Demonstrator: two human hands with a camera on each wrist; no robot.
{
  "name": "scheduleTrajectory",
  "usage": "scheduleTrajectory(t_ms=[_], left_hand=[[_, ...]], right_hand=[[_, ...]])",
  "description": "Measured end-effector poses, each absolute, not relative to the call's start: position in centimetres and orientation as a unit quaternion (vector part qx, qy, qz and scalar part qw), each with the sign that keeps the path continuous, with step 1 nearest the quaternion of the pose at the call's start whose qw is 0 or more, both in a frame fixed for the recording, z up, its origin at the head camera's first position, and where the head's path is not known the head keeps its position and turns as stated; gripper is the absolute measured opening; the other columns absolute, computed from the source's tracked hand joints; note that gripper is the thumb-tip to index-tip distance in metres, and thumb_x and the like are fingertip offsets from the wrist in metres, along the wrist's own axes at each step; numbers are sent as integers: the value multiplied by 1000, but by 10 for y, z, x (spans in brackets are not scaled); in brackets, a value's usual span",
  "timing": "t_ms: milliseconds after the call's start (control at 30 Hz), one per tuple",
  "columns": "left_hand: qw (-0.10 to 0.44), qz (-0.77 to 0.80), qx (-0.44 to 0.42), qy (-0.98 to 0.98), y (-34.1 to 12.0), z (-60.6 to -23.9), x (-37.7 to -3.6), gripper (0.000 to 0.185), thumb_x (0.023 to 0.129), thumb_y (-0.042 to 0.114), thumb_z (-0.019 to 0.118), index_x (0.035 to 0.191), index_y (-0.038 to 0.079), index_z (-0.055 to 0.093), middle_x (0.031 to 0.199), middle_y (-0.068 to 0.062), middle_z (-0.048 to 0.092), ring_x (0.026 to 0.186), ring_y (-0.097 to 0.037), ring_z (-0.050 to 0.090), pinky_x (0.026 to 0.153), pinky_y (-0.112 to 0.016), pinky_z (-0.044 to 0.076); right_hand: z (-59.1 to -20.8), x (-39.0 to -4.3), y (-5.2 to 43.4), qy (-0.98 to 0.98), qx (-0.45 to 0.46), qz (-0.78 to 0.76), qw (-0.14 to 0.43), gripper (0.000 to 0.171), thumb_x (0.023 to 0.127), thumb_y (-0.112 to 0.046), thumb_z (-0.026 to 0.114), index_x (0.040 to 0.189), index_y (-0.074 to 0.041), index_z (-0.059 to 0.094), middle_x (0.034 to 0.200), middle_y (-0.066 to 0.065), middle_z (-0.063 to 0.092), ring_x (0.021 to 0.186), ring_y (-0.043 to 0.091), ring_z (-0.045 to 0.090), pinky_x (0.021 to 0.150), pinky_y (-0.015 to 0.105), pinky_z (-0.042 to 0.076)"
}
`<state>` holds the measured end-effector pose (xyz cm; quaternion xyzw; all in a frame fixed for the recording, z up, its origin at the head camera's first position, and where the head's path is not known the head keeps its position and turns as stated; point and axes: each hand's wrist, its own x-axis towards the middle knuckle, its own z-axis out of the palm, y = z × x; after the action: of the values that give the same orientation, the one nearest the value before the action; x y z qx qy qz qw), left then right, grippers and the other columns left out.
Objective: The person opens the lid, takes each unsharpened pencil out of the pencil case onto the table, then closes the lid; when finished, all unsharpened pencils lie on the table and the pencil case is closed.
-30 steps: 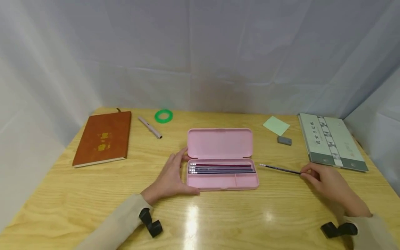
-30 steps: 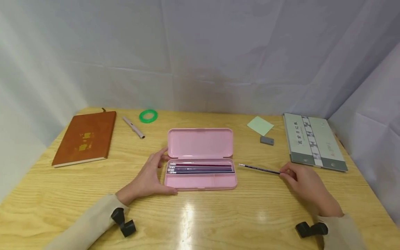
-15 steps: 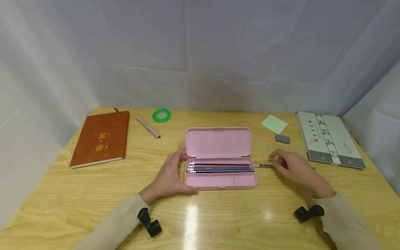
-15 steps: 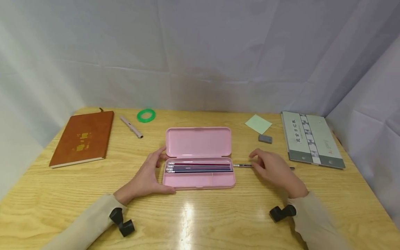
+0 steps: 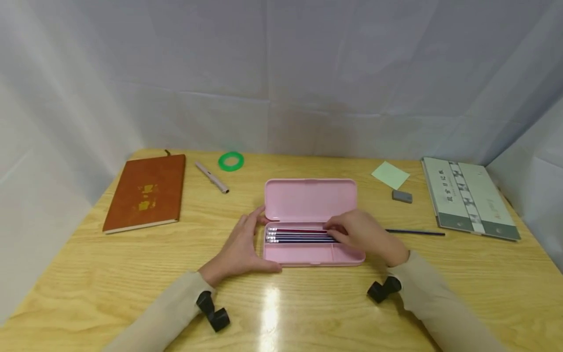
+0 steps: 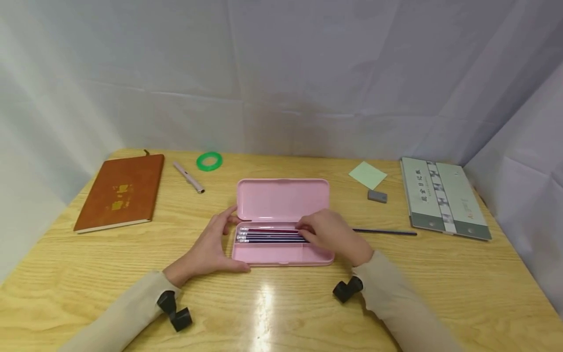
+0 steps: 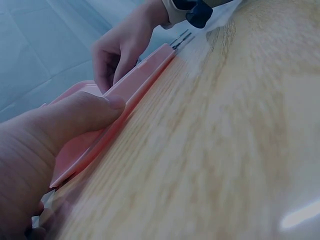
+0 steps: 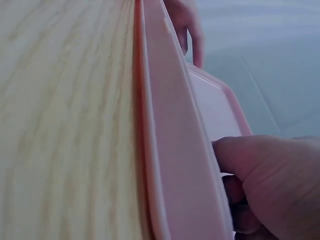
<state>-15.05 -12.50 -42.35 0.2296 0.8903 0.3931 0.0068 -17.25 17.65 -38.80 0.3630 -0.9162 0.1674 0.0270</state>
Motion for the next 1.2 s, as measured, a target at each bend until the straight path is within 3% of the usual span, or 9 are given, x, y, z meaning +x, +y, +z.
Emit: scheduleTrajectory(t_ms=[133,333,700,933,1200], left_hand=[[8,391,225,892,-124,-423,-150,136,44,51,92,153,10,20,126,-1,53,107,-16,45,91,-38,43],[7,391,225,892,-122,-422,-150,137,44,50,93,152,9,21,126,-1,53,104,-17,45,90,-38,43],[8,386,226,894,-124,-422,-149,136,45,52,92,153,10,19,127,0,51,106,-16,44,90,-38,42],[0,385,229,894,-124,-421,-149,135,46,51,92,152,10,21,127,0,51,105,-16,43,89,-36,41],[0,380,235,894,-123,-423,-150,135,46,54,91,152,10,21,127,0,51,104,-15,43,88,-36,41]], right_hand=[[-389,-175,170,-924,345,165,9,9,89,-15,68,92,-10,75,79,-1,71,62,4,55,59,24,46],[-389,-176,168,-934,311,177,-6,6,86,-14,71,87,-9,69,65,-6,57,57,4,44,54,20,39],[-382,-168,173,-939,304,158,36,7,90,-14,67,89,-8,64,69,-2,61,58,6,46,56,25,43],[-370,-155,223,-947,261,171,76,5,89,-10,67,93,-7,65,58,-6,46,49,3,34,48,23,31],[-384,-126,302,-950,231,180,108,8,84,-4,71,88,-7,65,55,-13,39,47,-5,26,45,20,29]])
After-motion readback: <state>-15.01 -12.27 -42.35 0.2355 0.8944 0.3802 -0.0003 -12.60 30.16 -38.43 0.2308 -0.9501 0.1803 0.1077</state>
